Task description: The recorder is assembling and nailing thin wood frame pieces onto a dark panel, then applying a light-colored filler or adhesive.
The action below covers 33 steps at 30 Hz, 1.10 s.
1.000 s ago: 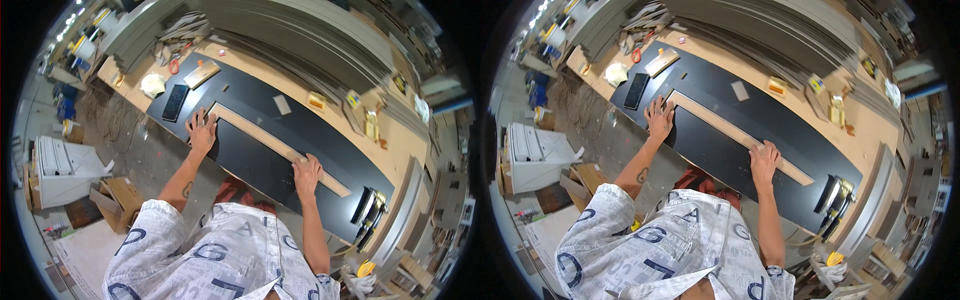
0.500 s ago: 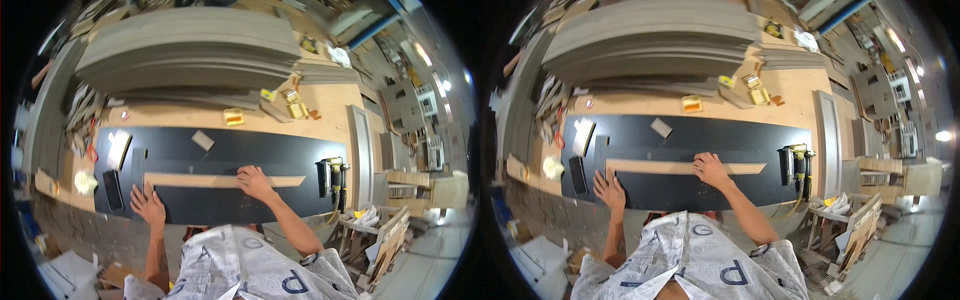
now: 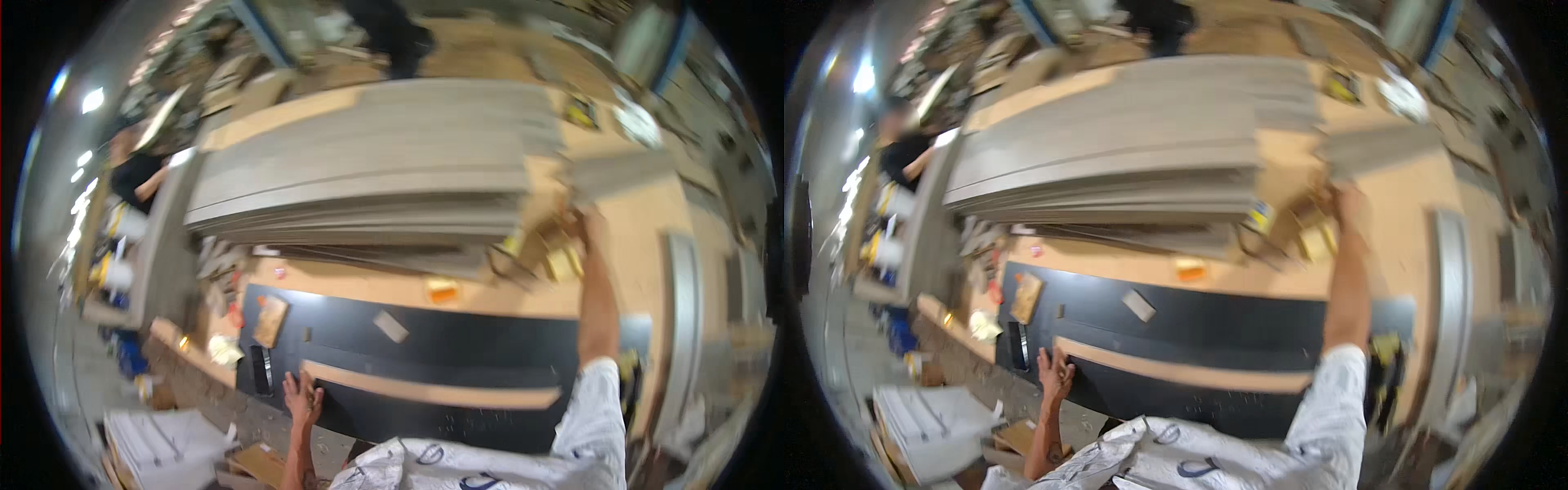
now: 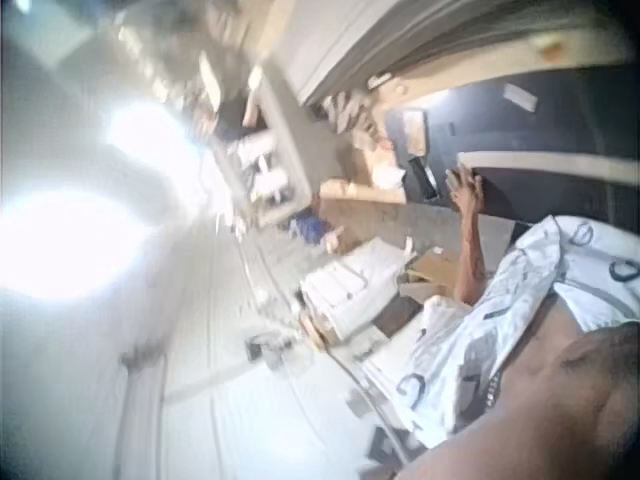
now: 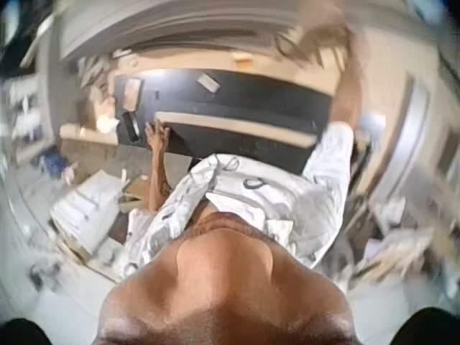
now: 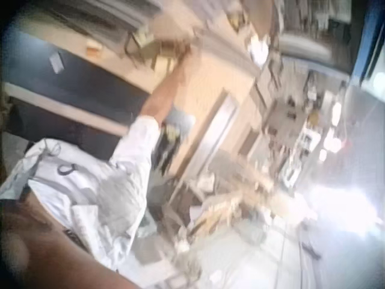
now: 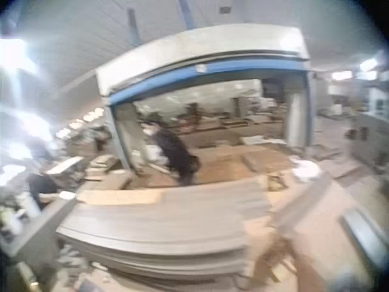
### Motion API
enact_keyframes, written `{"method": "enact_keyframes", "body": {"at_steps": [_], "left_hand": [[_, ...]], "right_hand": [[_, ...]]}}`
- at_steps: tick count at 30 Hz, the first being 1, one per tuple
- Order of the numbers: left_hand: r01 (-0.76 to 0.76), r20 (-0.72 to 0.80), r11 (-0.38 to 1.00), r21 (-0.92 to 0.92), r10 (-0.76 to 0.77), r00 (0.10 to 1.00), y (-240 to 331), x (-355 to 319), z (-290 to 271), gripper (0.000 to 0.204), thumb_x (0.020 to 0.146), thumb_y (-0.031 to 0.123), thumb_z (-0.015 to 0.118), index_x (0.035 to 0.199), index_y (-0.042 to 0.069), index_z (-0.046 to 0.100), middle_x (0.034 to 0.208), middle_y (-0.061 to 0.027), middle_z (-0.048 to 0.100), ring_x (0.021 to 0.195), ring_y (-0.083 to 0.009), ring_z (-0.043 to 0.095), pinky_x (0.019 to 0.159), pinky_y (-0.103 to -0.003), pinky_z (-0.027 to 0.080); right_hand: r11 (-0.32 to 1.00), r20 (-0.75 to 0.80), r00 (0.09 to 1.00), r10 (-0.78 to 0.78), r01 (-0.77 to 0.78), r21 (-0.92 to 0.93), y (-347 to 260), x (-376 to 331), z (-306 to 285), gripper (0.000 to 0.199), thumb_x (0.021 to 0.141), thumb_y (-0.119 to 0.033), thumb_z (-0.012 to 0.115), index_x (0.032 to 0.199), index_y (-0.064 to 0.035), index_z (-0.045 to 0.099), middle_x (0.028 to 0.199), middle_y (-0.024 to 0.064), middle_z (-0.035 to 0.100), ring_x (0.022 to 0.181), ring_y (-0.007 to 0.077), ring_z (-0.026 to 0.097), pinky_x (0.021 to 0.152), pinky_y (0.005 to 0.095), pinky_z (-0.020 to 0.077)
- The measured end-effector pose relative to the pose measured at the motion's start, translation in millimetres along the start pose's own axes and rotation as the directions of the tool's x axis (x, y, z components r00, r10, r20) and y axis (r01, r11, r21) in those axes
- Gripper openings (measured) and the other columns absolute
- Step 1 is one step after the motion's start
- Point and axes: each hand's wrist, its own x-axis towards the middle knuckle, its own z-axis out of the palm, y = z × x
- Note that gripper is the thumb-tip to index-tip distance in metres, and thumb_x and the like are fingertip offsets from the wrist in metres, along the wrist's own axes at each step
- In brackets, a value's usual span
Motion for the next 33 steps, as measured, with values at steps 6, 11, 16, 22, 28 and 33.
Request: {"method": "enact_keyframes", "body": {"at_steps": [6, 11, 16, 22, 28, 33], "left_hand": [[0.073, 0.255, 0.995, -0.068, -0.054, 0.965, 16.8, 22.6, 8.6, 0.082, 0.085, 0.061, 0.061, 0.153, 0.028, 0.028, 0.160, -0.0235, 0.007, 0.146, -0.0474, 0.011, 0.112, -0.057, 0.022], [0.116, 0.300, 0.988, -0.103, -0.080, 0.951, 10.3, 12.1, 3.3, 0.084, 0.086, 0.067, 0.055, 0.155, 0.030, 0.022, 0.161, -0.0213, 0.002, 0.147, -0.0458, 0.005, 0.113, -0.057, 0.018], [0.177, 0.294, 0.981, -0.073, -0.148, 0.944, 15.3, 0.9, -6.9, 0.084, 0.086, 0.066, 0.055, 0.155, 0.030, 0.022, 0.161, -0.0214, 0.002, 0.148, -0.0450, 0.004, 0.113, -0.058, 0.017], [0.072, 0.301, 0.986, -0.148, -0.024, 0.953, 26.0, 32.8, 6.3, 0.082, 0.084, 0.059, 0.062, 0.153, 0.028, 0.028, 0.161, -0.0207, 0.006, 0.147, -0.0454, 0.009, 0.112, -0.061, 0.020], [0.094, 0.138, 0.995, -0.040, -0.088, 0.986, 35.8, 13.9, 3.4, 0.080, 0.087, 0.052, 0.062, 0.153, 0.025, 0.027, 0.161, -0.0216, 0.007, 0.146, -0.0470, 0.010, 0.112, -0.060, 0.021], [0.120, 0.047, 0.970, -0.212, -0.113, 0.992, 33.8, 17.3, -10.3, 0.054, 0.088, 0.044, 0.060, 0.133, 0.016, 0.053, 0.151, -0.0254, 0.030, 0.137, -0.0492, 0.029, 0.107, -0.060, 0.027]], "right_hand": [[0.816, -0.072, 0.875, 0.479, -0.474, -0.330, 66.1, 16.3, 9.7, 0.078, 0.084, -0.073, 0.050, 0.119, -0.0047, 0.060, 0.113, 0.0203, 0.066, 0.104, 0.0366, 0.064, 0.085, 0.0437, 0.0523], [0.927, -0.138, 0.940, 0.314, -0.334, -0.168, 144.6, 20.6, 47.5, 0.069, 0.088, -0.065, 0.050, 0.117, -0.0022, 0.057, 0.107, 0.0250, 0.066, 0.100, 0.0406, 0.065, 0.083, 0.0489, 0.0527], [0.863, 0.085, 0.893, 0.443, -0.398, -0.312, 142.6, 24.8, 68.8, 0.047, 0.092, -0.041, 0.054, 0.117, -0.0018, 0.058, 0.106, 0.0263, 0.065, 0.098, 0.0423, 0.064, 0.084, 0.0506, 0.0514], [0.789, -0.489, 0.809, -0.326, -0.051, -0.612, 285.5, 6.5, 32.9, 0.040, 0.086, -0.029, 0.060, 0.113, 0.0002, 0.061, 0.102, 0.0248, 0.067, 0.081, 0.0445, 0.063, 0.077, 0.0511, 0.0518], [0.893, 0.290, 0.845, 0.449, -0.416, -0.170, 161.7, -186.9, -19.9, 0.046, 0.096, -0.028, 0.053, 0.132, 0.0002, 0.052, 0.115, 0.0234, 0.062, 0.093, 0.0339, 0.061, 0.080, 0.0431, 0.0502], [0.831, 0.240, 0.866, 0.438, -0.492, 0.258, 130.5, -206.8, -66.4, 0.048, 0.098, -0.026, 0.051, 0.140, -0.0035, 0.046, 0.115, 0.0240, 0.063, 0.086, 0.0281, 0.064, 0.069, 0.0356, 0.0538]]}}
